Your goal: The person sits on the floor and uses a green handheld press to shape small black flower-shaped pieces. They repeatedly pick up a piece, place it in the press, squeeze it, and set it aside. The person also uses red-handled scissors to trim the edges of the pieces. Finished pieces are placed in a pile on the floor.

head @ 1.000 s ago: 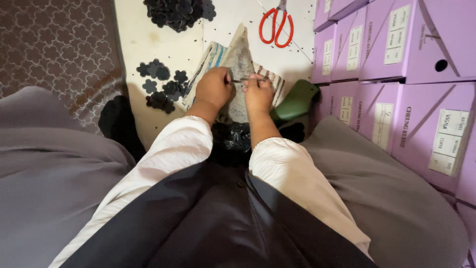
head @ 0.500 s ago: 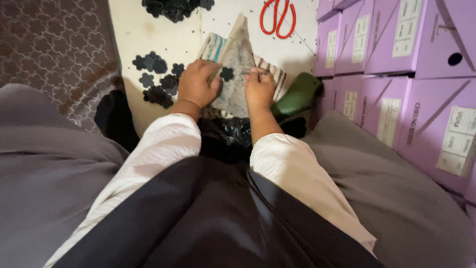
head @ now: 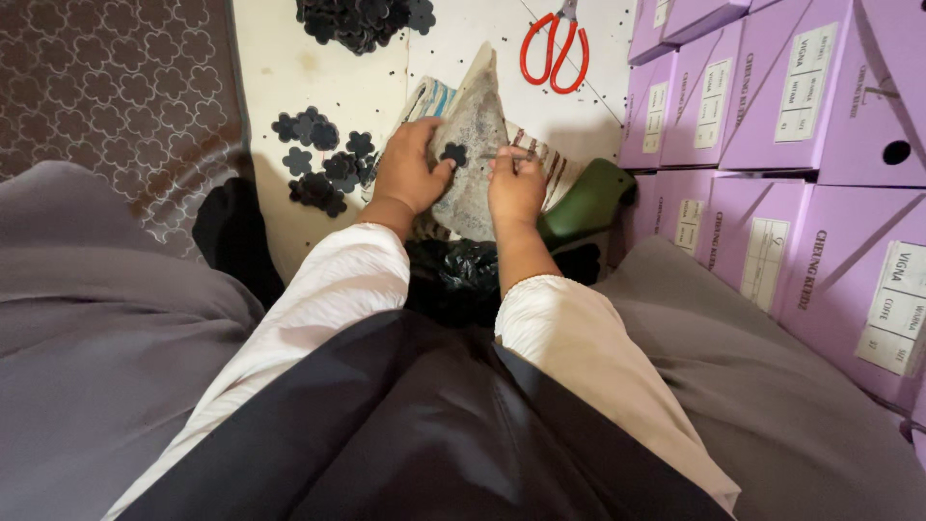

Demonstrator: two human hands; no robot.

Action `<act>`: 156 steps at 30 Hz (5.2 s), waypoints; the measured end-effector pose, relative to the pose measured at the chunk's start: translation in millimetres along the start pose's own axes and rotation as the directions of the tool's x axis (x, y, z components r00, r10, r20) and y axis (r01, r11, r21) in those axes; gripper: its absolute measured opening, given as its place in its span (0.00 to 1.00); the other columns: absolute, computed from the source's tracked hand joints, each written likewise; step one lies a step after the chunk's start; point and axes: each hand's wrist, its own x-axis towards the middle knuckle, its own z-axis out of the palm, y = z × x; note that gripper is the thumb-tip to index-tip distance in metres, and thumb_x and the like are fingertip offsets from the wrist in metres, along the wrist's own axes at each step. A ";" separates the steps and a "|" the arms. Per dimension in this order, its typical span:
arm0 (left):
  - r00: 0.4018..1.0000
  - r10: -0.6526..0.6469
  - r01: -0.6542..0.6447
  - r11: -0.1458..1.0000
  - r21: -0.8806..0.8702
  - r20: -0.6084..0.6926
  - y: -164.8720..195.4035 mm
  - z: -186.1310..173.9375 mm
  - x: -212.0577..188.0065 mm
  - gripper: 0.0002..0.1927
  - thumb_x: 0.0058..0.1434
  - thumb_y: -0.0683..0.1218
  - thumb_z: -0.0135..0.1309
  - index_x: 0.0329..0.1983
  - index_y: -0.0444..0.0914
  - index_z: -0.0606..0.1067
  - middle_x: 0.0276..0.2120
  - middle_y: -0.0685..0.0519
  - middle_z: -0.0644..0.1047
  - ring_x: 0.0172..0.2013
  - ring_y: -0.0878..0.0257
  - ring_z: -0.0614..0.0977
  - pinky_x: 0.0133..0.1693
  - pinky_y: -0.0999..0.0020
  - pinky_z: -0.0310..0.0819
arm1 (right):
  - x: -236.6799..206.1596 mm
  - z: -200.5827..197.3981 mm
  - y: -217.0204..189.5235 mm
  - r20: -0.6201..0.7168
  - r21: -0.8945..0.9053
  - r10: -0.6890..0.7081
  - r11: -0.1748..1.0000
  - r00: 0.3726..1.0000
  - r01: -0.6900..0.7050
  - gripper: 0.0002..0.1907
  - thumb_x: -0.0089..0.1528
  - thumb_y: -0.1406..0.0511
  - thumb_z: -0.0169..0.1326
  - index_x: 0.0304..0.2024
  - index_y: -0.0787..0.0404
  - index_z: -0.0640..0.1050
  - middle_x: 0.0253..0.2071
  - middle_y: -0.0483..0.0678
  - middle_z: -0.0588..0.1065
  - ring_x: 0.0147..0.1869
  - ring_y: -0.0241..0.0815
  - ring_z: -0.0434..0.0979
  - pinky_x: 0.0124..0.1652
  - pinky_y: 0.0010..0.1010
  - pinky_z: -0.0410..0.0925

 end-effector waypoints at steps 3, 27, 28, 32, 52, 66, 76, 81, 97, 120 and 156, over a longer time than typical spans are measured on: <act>0.922 -0.382 0.388 0.912 -0.133 0.066 -7.0 9.7 2.5 0.32 0.50 0.45 0.68 0.58 0.38 0.69 0.42 0.45 0.78 0.43 0.48 0.81 0.47 0.58 0.76 | 0.7 -1.5 2.6 0.002 0.009 0.015 1.000 1.000 -0.015 0.09 0.66 0.64 0.55 0.42 0.64 0.78 0.33 0.49 0.82 0.30 0.34 0.79 0.33 0.25 0.72; 0.861 -0.508 0.508 0.861 0.022 0.036 1.8 3.9 8.9 0.23 0.51 0.52 0.67 0.47 0.41 0.74 0.47 0.47 0.79 0.50 0.50 0.79 0.50 0.57 0.73 | -9.1 9.5 6.9 0.288 0.014 -0.115 0.993 0.951 0.116 0.08 0.67 0.67 0.54 0.45 0.67 0.77 0.40 0.50 0.81 0.43 0.37 0.84 0.45 0.27 0.77; 0.860 -0.509 0.508 0.861 0.029 0.035 0.5 5.5 8.4 0.23 0.51 0.52 0.67 0.47 0.41 0.74 0.46 0.47 0.78 0.49 0.49 0.79 0.50 0.57 0.73 | -10.3 9.4 4.5 0.290 -0.016 -0.107 0.993 0.951 0.117 0.08 0.67 0.67 0.54 0.45 0.67 0.78 0.40 0.50 0.82 0.43 0.37 0.84 0.45 0.27 0.76; 0.864 -0.503 0.503 0.864 0.002 0.029 -12.6 13.9 5.9 0.22 0.50 0.51 0.68 0.46 0.40 0.76 0.43 0.47 0.79 0.46 0.50 0.80 0.47 0.58 0.74 | -17.5 6.0 -6.8 0.310 -0.252 -0.205 0.924 0.929 0.288 0.07 0.66 0.67 0.56 0.45 0.64 0.79 0.38 0.49 0.83 0.41 0.36 0.84 0.44 0.27 0.74; 0.807 -0.584 0.589 0.807 -0.047 0.090 -7.2 4.3 16.0 0.22 0.46 0.51 0.71 0.40 0.39 0.76 0.36 0.51 0.81 0.36 0.57 0.83 0.41 0.63 0.76 | -25.6 4.9 -23.5 0.307 -0.328 -0.278 0.867 0.910 0.376 0.07 0.65 0.64 0.58 0.42 0.61 0.80 0.38 0.51 0.82 0.42 0.42 0.84 0.45 0.31 0.74; 0.821 -0.543 0.569 0.748 -0.341 0.178 -56.6 18.6 9.1 0.17 0.53 0.47 0.60 0.46 0.39 0.76 0.38 0.52 0.82 0.38 0.61 0.83 0.45 0.69 0.77 | -18.5 7.8 -22.9 0.270 -0.390 -0.235 0.860 0.934 0.330 0.06 0.64 0.65 0.58 0.41 0.61 0.80 0.36 0.50 0.82 0.40 0.43 0.84 0.43 0.32 0.73; 0.975 0.120 -0.107 0.991 0.082 -0.188 -5.7 -1.6 -9.3 0.24 0.49 0.43 0.66 0.49 0.39 0.74 0.43 0.46 0.77 0.45 0.44 0.79 0.48 0.55 0.72 | -23.5 7.7 -23.9 0.283 -0.364 -0.265 0.859 0.922 0.359 0.06 0.65 0.64 0.58 0.42 0.60 0.80 0.39 0.50 0.82 0.41 0.42 0.84 0.44 0.31 0.74; 0.990 0.127 -0.132 0.988 -0.081 -0.063 1.2 8.8 -8.2 0.19 0.59 0.41 0.60 0.54 0.40 0.74 0.44 0.45 0.80 0.47 0.44 0.80 0.50 0.54 0.74 | -30.2 8.2 -36.5 0.298 -0.524 -0.349 0.718 0.888 0.458 0.05 0.63 0.64 0.60 0.39 0.58 0.81 0.40 0.51 0.80 0.43 0.52 0.82 0.44 0.39 0.72; 0.998 -0.055 0.054 0.997 -0.057 -0.011 7.0 12.0 1.7 0.15 0.63 0.46 0.55 0.54 0.44 0.75 0.41 0.42 0.82 0.41 0.43 0.83 0.43 0.53 0.78 | -28.0 18.1 -46.8 0.338 -0.455 -0.529 0.632 0.779 0.627 0.05 0.64 0.67 0.57 0.40 0.62 0.79 0.41 0.57 0.78 0.46 0.62 0.77 0.46 0.48 0.70; 0.997 0.079 -0.079 0.996 0.038 0.009 11.0 5.8 3.6 0.07 0.63 0.45 0.58 0.43 0.42 0.80 0.38 0.48 0.82 0.39 0.47 0.82 0.42 0.55 0.77 | 2.2 -51.4 18.3 -0.793 -0.495 -0.259 0.802 0.552 -0.335 0.48 0.49 0.52 0.71 0.64 0.64 0.64 0.63 0.61 0.66 0.66 0.64 0.65 0.61 0.54 0.59; 0.996 0.083 -0.078 0.991 0.112 -0.036 0.2 11.2 -5.9 0.09 0.62 0.43 0.55 0.45 0.44 0.81 0.39 0.46 0.81 0.38 0.45 0.82 0.41 0.52 0.77 | -95.1 -24.1 -128.6 0.010 -0.205 -0.502 0.845 0.865 0.493 0.52 0.50 0.63 0.70 0.69 0.67 0.55 0.56 0.54 0.72 0.58 0.51 0.74 0.59 0.39 0.69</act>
